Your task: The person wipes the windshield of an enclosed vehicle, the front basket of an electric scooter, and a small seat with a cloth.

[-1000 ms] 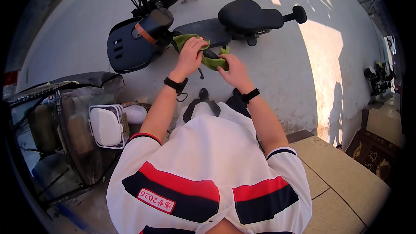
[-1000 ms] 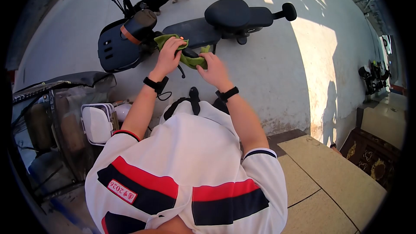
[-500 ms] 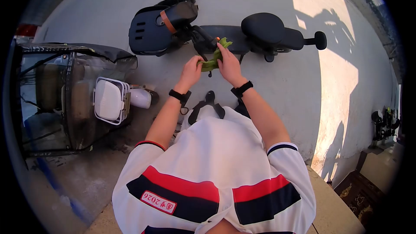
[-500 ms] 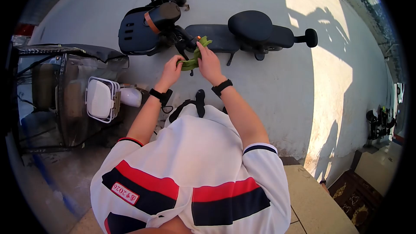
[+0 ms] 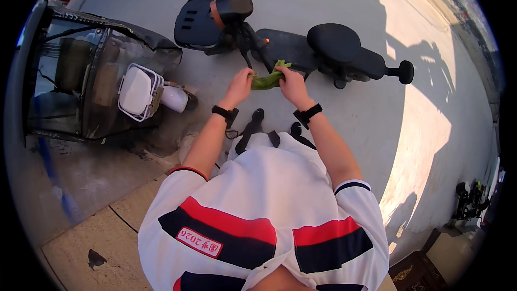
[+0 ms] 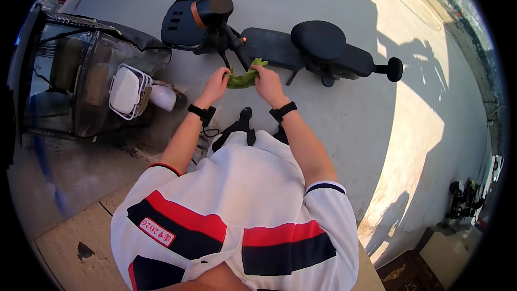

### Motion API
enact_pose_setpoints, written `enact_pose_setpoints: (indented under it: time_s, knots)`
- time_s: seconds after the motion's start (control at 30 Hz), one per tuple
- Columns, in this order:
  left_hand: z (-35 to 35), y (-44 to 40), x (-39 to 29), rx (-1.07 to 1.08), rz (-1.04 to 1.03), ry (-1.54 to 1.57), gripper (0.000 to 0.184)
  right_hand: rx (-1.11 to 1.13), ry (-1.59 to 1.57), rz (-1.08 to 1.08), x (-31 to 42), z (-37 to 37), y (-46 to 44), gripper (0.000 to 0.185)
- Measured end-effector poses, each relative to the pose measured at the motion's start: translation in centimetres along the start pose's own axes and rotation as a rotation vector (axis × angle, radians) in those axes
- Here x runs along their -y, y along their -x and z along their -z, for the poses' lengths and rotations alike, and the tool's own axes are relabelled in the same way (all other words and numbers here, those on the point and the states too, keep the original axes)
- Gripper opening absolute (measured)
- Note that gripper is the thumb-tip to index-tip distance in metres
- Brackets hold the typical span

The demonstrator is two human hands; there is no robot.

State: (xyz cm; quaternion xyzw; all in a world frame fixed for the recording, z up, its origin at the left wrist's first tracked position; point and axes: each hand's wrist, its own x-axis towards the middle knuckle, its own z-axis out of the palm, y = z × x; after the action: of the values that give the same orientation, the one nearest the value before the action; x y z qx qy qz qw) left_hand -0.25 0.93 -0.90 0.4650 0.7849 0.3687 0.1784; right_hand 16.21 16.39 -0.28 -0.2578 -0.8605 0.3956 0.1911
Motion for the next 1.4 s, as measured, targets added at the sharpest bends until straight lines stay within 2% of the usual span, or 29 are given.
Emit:
enact_pose_setpoints:
  time_s: [0.17, 0.27, 0.33, 0.37, 0.47, 0.57, 0.67, 0.77, 0.97, 1.17, 1.27, 1.4]
  knots:
    - [-0.1, 1.4, -0.5, -0.068, 0.063, 0.008, 0.013, -0.026, -0.006, 0.08, 0.0, 0.6, 0.6, 0.038]
    - [0.5, 3.0, -1.2, -0.085, 0.21, 0.058, 0.012, -0.118, -0.002, 0.175, 0.3, 0.1, 0.9, 0.039]
    - [0.5, 4.2, -0.2, -0.196, 0.149, 0.0, 0.013, -0.218, 0.058, 0.28, 0.7, -0.2, 0.5, 0.039]
    - [0.5, 4.5, 0.3, -0.249, 0.109, -0.029, 0.014, -0.256, 0.079, 0.29, 1.1, -0.4, 0.4, 0.039]
    - [1.2, 5.1, 2.6, -0.35, 0.206, -0.03, 0.014, -0.28, 0.071, 0.255, 2.4, -0.2, -0.5, 0.04]
    - [3.0, 4.5, 3.7, -0.348, 0.427, 0.15, 0.015, -0.293, -0.008, 0.221, 3.1, -0.6, -2.0, 0.043]
    - [6.0, 3.7, 2.7, -0.357, 0.477, 0.216, 0.015, -0.32, -0.034, 0.205, 3.7, -1.5, -3.5, 0.051]
    - [6.9, 2.3, 6.2, -0.447, 0.394, 0.366, 0.018, -0.304, -0.016, 0.232, 5.0, -2.1, -5.0, 0.054]
    - [10.0, -1.7, 7.0, -0.445, 0.21, 0.324, 0.019, -0.235, 0.108, 0.21, 5.8, -4.4, -7.4, 0.06]
    - [12.3, -5.8, 8.9, -0.347, 0.223, 0.318, 0.02, -0.187, 0.178, 0.046, 6.2, -5.5, -9.3, 0.06]
    - [12.9, -7.2, 8.6, -0.227, 0.309, 0.442, 0.019, -0.221, 0.201, 0.055, 5.6, -6.0, -9.2, 0.057]
    - [10.8, -8.3, 9.4, -0.167, 0.177, 0.489, 0.018, -0.247, 0.183, -0.015, 6.1, -6.1, -9.6, 0.048]
